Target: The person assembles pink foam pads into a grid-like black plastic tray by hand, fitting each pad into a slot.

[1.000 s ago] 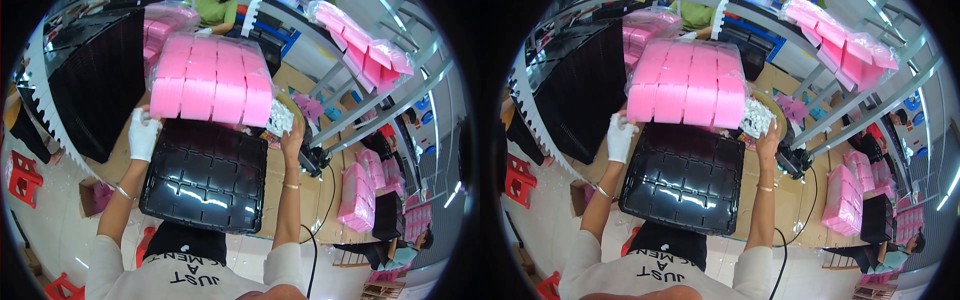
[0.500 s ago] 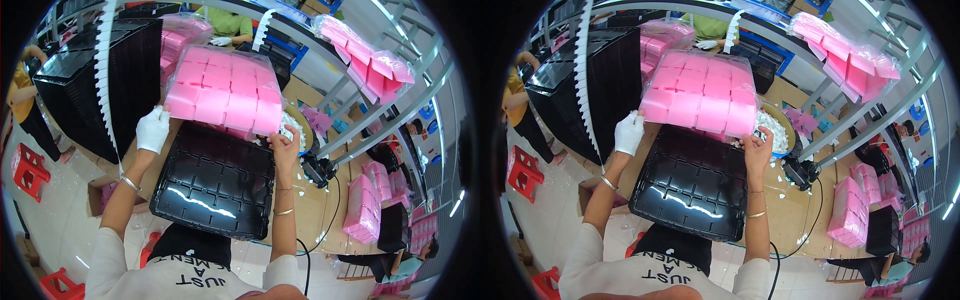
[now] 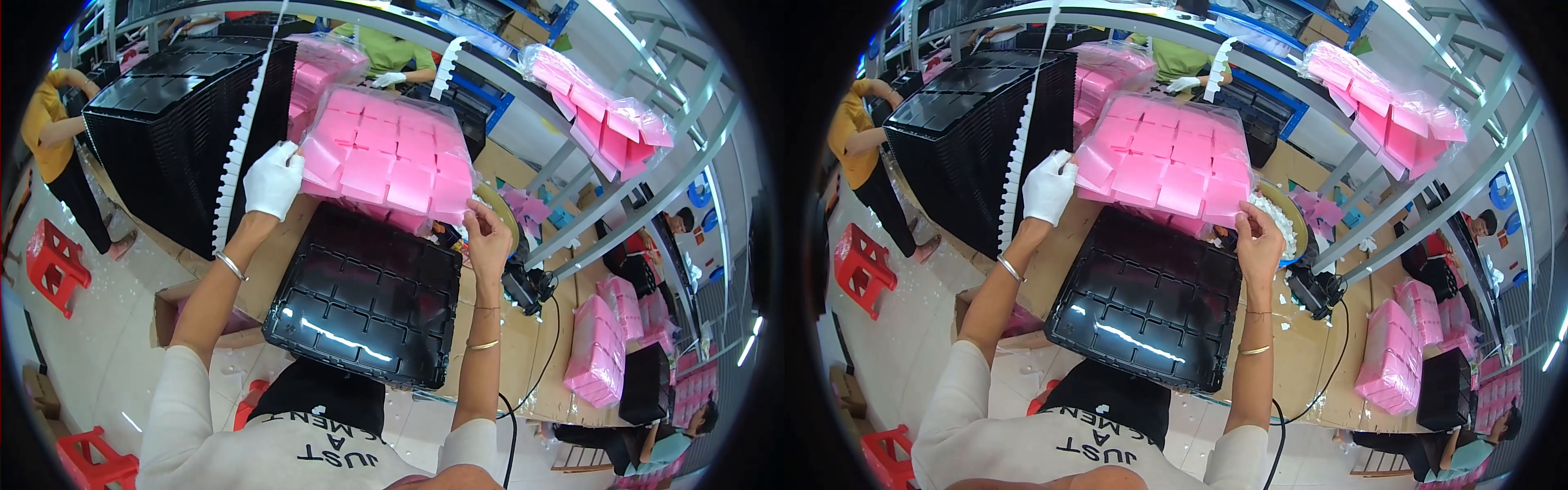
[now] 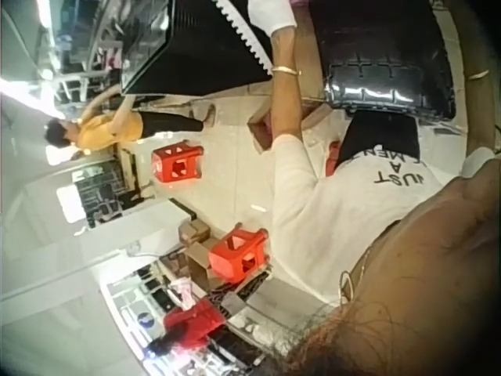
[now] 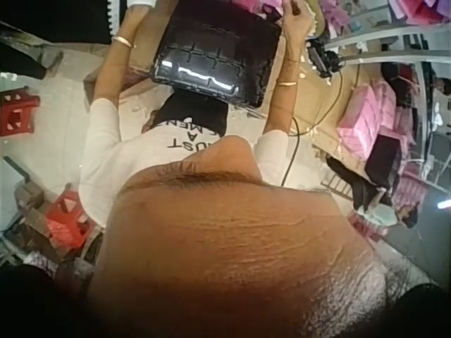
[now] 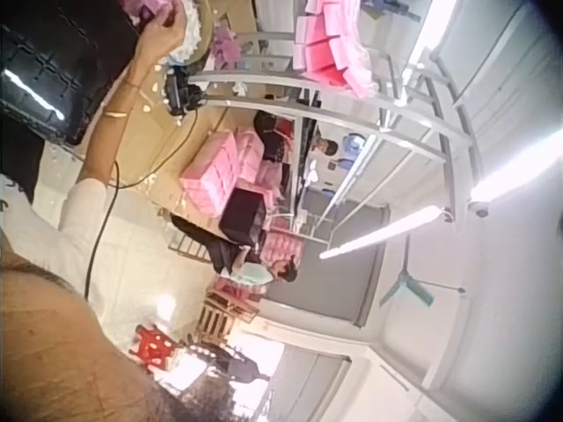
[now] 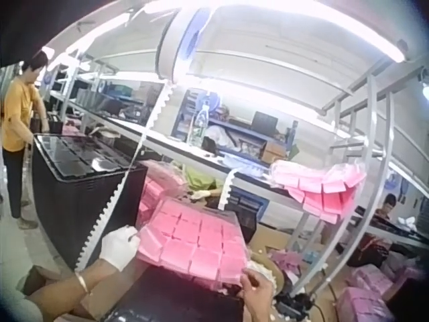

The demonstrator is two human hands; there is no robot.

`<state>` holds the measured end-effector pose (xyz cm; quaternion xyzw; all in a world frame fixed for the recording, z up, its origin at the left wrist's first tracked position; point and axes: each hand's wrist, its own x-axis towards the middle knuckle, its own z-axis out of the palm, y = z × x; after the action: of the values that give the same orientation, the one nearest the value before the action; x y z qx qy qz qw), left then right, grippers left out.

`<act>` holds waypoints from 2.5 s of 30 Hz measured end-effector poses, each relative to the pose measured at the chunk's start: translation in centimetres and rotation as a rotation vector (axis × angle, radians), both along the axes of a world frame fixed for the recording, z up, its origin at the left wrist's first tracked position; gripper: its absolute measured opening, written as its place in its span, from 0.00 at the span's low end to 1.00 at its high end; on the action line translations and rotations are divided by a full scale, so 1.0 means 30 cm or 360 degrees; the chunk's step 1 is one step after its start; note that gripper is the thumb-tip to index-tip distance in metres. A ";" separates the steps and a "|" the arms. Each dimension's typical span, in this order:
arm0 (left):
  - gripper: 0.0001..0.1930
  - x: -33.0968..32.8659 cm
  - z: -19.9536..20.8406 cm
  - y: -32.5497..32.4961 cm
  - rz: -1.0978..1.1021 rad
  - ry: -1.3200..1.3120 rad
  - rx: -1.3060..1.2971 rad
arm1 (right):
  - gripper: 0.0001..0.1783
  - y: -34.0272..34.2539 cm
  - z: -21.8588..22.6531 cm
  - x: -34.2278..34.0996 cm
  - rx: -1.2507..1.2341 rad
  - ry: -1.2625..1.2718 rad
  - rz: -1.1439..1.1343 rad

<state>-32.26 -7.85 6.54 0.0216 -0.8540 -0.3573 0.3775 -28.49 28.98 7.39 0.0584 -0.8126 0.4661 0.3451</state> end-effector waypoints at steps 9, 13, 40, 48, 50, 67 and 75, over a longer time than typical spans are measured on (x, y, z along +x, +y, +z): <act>0.09 -0.028 0.095 -0.017 -0.0253 0.0375 0.0270 | 0.07 -0.058 0.079 0.010 -0.0271 0.0057 0.0082; 0.11 0.238 0.008 -0.037 -0.0703 -0.0198 0.1082 | 0.04 -0.139 -0.009 0.204 -0.0069 0.0282 -0.0084; 0.09 0.607 -0.329 -0.038 -0.0726 -0.1313 0.1136 | 0.08 -0.179 -0.401 0.823 -0.0335 -0.0269 -0.0171; 0.10 0.455 -0.361 -0.002 -0.0859 -0.1285 0.0865 | 0.07 -0.146 -0.435 0.776 -0.0095 -0.0266 -0.0365; 0.12 0.464 -0.423 -0.122 -0.0926 -0.1146 0.0690 | 0.07 -0.170 -0.474 0.738 -0.0116 -0.0178 -0.0298; 0.19 0.439 -0.677 -0.379 -0.0527 -0.0789 -0.0434 | 0.07 -0.090 -0.437 0.795 0.0219 0.0000 -0.0432; 0.19 0.618 -0.207 0.218 -0.0992 -0.0326 -0.0351 | 0.16 -0.140 -0.287 0.765 0.0248 -0.0236 -0.0288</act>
<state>-13.73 -1.31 0.32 -0.2455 -0.8865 -0.3568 0.1627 -5.55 24.78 -1.22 -0.0232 -0.8716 0.3715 0.3191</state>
